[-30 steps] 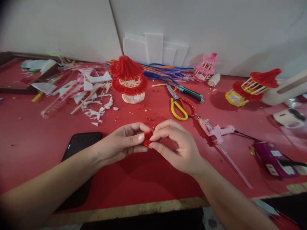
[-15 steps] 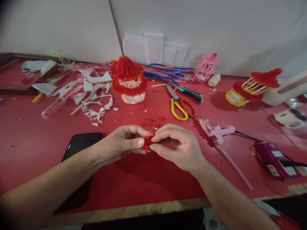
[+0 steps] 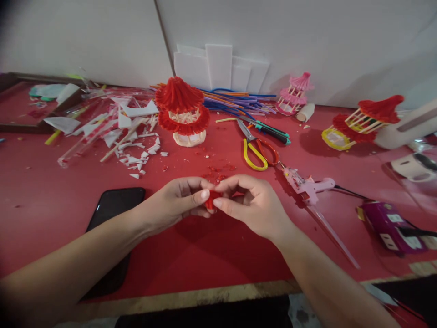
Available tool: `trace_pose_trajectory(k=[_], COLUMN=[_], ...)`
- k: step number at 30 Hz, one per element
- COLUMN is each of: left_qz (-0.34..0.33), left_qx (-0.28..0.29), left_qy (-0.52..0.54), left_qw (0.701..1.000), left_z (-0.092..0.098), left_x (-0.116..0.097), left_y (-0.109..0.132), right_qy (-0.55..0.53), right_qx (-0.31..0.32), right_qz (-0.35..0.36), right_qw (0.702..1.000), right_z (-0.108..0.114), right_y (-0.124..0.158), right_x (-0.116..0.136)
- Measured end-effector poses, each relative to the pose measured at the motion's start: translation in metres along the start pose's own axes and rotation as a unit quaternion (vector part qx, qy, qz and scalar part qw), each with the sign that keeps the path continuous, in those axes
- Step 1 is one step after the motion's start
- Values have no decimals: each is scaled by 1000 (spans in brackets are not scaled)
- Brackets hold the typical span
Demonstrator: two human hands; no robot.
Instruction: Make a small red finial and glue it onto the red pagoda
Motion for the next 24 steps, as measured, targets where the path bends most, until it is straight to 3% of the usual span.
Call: trace_pose_trajectory(k=[5, 11, 15, 20, 24], left_qz=[-20, 16, 38, 44, 37], left_qx=[-38, -47, -60, -34, -19], left_qy=[14, 37, 86, 114, 108], left_qw=[999, 998, 994, 992, 993], left_z=[-2, -3, -4, -5, -3], left_x=[-3, -3, -2, -2, -2], left_y=[0, 0, 0, 0, 0], right_qy=[70, 95, 170, 218, 190], right_qx=[3, -14, -6, -33, -43], right_qz=[37, 113, 184, 259, 275], right_qw=[997, 989, 968, 941, 942], right_z=[-4, -5, -8, -11, -13], right_y=[1, 1, 2, 6, 6], right_x=[1, -1, -3, 1, 3])
Point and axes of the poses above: each hand's wrist, its own y-axis away from the middle knuckle, its own z-axis out of the back of the hand, x = y × z, the point moved 2 cm from there along -y, towards the middle knuckle, and after that the axes turned 4 degrees about -x, right-handed, at the moved point
